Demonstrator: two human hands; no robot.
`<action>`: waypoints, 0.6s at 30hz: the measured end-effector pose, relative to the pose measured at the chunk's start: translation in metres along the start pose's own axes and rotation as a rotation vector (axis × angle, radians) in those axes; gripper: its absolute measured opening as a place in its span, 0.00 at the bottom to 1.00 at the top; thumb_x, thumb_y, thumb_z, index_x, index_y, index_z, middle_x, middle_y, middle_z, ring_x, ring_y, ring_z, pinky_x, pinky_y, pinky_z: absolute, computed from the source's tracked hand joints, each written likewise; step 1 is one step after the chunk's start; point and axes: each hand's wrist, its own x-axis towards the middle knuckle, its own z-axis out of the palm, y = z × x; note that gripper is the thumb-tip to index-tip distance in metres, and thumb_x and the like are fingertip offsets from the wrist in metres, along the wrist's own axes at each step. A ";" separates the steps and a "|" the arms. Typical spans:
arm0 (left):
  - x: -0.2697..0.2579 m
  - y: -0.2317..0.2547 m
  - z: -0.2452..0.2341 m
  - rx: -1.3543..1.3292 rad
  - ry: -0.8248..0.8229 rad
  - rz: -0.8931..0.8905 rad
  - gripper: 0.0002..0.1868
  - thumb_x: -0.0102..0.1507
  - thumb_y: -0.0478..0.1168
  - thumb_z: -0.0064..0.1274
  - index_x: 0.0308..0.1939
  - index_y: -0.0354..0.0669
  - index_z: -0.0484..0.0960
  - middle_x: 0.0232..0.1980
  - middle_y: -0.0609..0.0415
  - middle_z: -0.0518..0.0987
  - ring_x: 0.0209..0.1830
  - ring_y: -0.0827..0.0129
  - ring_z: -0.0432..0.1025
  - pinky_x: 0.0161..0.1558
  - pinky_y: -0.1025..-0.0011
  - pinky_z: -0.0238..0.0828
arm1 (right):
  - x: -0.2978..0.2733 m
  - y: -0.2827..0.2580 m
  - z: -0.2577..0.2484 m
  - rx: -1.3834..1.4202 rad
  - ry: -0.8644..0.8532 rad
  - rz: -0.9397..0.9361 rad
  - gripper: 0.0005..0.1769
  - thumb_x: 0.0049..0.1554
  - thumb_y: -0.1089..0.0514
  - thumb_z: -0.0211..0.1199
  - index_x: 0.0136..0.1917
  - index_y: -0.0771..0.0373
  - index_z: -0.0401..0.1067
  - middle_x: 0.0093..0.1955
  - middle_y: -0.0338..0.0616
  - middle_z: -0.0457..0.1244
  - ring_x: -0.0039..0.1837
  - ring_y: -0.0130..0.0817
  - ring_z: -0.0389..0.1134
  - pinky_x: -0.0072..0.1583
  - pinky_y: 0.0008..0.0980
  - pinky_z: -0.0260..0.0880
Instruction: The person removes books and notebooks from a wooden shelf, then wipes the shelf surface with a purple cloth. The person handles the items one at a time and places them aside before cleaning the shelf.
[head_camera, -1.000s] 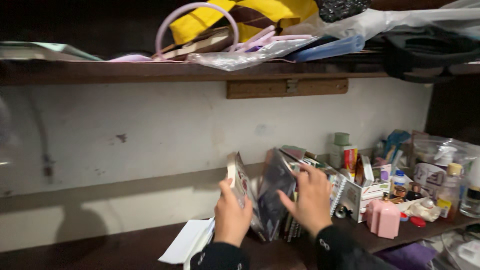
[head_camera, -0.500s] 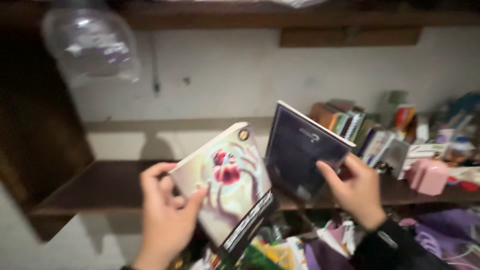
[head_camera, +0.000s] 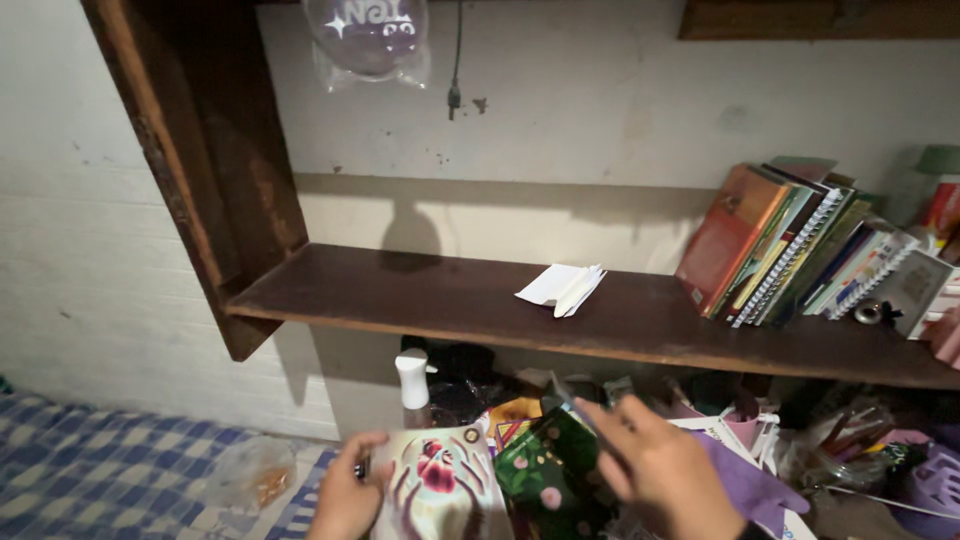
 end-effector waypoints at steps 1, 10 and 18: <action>-0.002 -0.004 0.000 0.090 -0.054 -0.109 0.24 0.56 0.35 0.65 0.57 0.49 0.79 0.54 0.42 0.86 0.59 0.55 0.80 0.60 0.66 0.71 | 0.001 -0.005 0.007 -0.032 -0.038 -0.007 0.39 0.45 0.59 0.68 0.72 0.48 0.70 0.47 0.45 0.61 0.43 0.47 0.70 0.42 0.42 0.72; 0.005 0.168 -0.049 0.908 -1.009 -0.020 0.41 0.58 0.51 0.69 0.72 0.55 0.66 0.70 0.34 0.64 0.69 0.46 0.66 0.68 0.61 0.65 | 0.007 -0.019 0.123 -0.160 -0.451 0.192 0.28 0.60 0.50 0.59 0.72 0.54 0.64 0.59 0.48 0.60 0.55 0.50 0.69 0.54 0.46 0.71; 0.065 0.349 -0.027 0.668 -0.983 0.420 0.35 0.54 0.48 0.64 0.64 0.51 0.71 0.58 0.46 0.80 0.60 0.52 0.74 0.59 0.59 0.69 | 0.013 0.029 0.069 0.328 -0.483 0.158 0.27 0.58 0.37 0.62 0.64 0.51 0.77 0.54 0.46 0.72 0.54 0.40 0.76 0.58 0.34 0.74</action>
